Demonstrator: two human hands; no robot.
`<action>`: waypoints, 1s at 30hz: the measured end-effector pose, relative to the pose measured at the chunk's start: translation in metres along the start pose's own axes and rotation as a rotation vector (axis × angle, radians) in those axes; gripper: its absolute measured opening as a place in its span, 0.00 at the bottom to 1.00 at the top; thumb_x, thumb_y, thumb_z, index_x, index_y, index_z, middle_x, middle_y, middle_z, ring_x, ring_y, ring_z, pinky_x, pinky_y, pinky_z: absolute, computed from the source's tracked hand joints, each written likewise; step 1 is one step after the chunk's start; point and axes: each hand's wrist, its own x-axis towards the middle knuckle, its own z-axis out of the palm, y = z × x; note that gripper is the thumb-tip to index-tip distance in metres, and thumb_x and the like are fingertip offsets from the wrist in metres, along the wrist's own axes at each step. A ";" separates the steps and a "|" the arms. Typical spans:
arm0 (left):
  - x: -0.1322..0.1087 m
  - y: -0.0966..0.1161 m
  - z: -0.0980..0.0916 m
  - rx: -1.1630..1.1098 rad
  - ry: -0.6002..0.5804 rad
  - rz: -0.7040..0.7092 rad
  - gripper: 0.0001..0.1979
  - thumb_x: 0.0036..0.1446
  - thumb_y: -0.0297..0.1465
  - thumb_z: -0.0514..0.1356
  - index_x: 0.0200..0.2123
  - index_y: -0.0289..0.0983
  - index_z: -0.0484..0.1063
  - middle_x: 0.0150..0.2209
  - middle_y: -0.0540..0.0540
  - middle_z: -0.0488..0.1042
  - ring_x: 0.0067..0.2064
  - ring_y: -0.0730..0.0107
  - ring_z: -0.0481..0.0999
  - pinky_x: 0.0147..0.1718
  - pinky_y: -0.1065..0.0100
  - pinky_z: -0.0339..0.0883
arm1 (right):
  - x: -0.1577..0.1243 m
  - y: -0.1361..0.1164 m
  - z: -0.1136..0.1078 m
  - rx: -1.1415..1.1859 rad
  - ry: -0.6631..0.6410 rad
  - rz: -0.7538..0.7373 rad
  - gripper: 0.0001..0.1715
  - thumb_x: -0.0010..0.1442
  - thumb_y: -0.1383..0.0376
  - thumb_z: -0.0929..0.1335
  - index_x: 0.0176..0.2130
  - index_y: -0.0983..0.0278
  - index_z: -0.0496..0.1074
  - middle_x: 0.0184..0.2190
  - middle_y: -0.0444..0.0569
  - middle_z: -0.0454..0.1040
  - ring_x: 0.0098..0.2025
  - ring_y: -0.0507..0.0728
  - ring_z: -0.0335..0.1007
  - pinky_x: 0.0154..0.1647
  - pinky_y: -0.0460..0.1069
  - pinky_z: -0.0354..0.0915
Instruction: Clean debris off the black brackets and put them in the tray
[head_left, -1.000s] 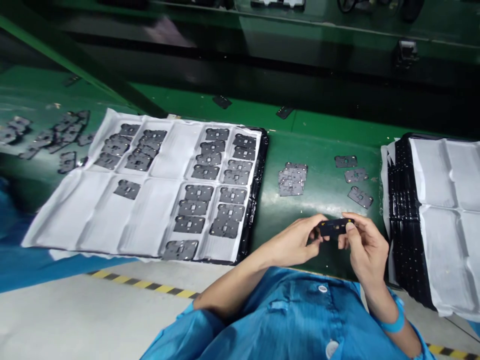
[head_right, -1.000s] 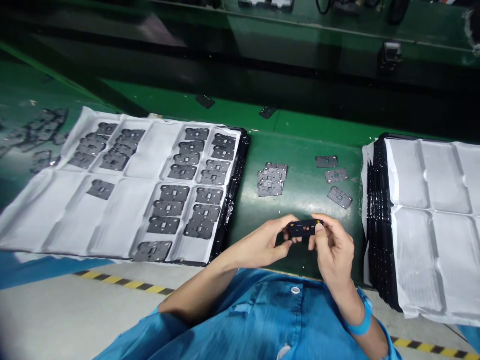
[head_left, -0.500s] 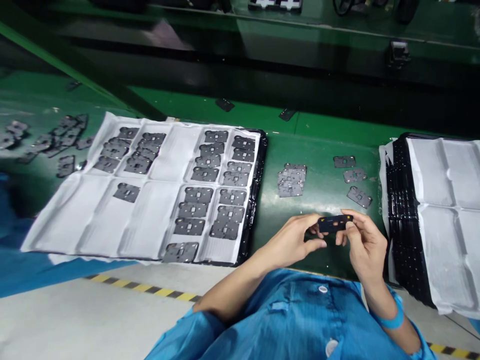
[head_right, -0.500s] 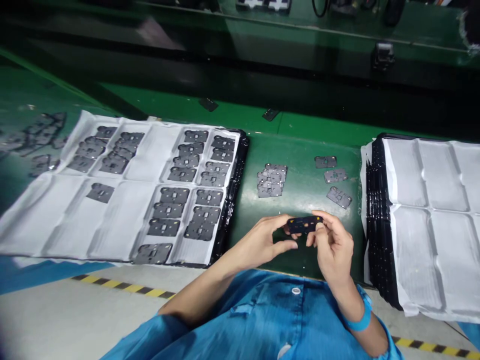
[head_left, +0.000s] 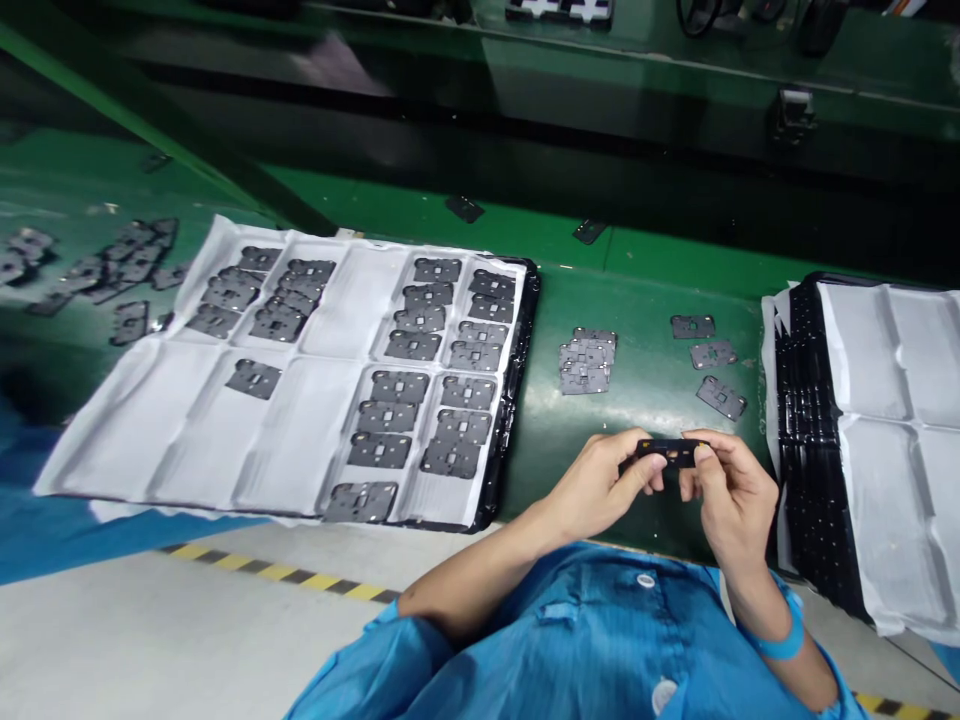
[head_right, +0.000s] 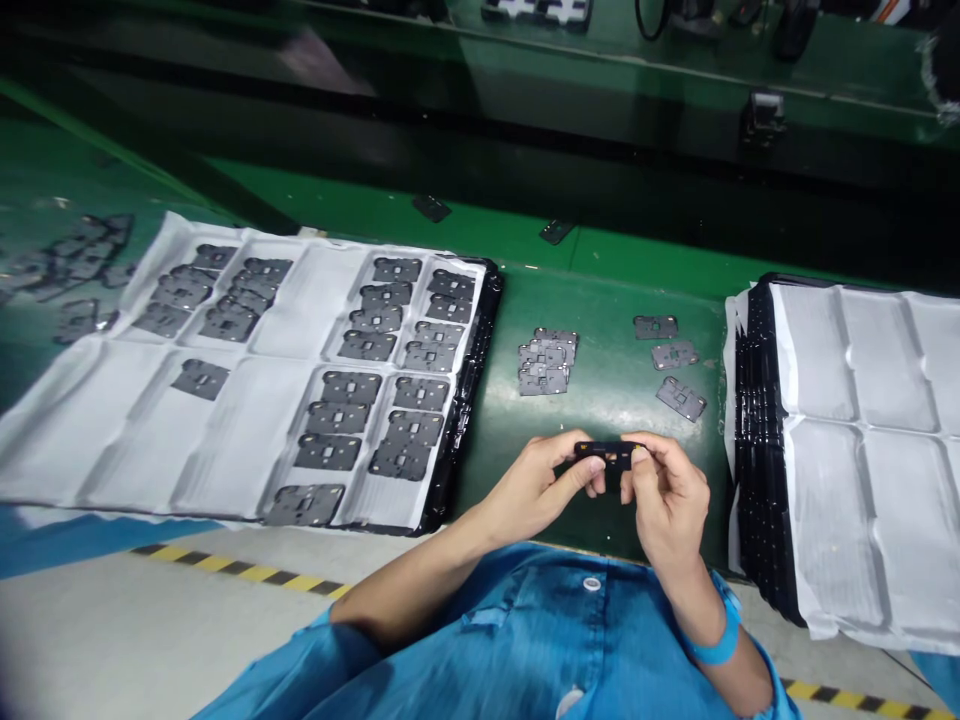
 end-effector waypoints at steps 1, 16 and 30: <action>0.000 0.000 0.000 -0.010 0.004 -0.001 0.16 0.74 0.37 0.57 0.33 0.36 0.73 0.31 0.48 0.78 0.33 0.71 0.79 0.37 0.71 0.71 | 0.000 -0.001 0.000 0.000 -0.006 -0.006 0.09 0.74 0.61 0.70 0.45 0.62 0.81 0.24 0.40 0.74 0.20 0.49 0.69 0.21 0.43 0.66; -0.004 0.005 -0.004 0.121 -0.036 -0.028 0.20 0.76 0.38 0.53 0.29 0.39 0.65 0.23 0.54 0.69 0.25 0.74 0.69 0.30 0.70 0.59 | 0.001 -0.003 0.000 -0.010 -0.043 0.021 0.14 0.74 0.56 0.70 0.44 0.63 0.81 0.21 0.40 0.71 0.18 0.49 0.66 0.20 0.44 0.63; -0.005 0.001 0.001 0.147 -0.053 -0.069 0.19 0.75 0.41 0.51 0.31 0.39 0.63 0.26 0.54 0.63 0.27 0.73 0.62 0.29 0.68 0.53 | 0.004 0.010 -0.001 0.173 -0.047 0.234 0.18 0.71 0.52 0.73 0.40 0.64 0.79 0.21 0.38 0.65 0.18 0.46 0.53 0.17 0.42 0.51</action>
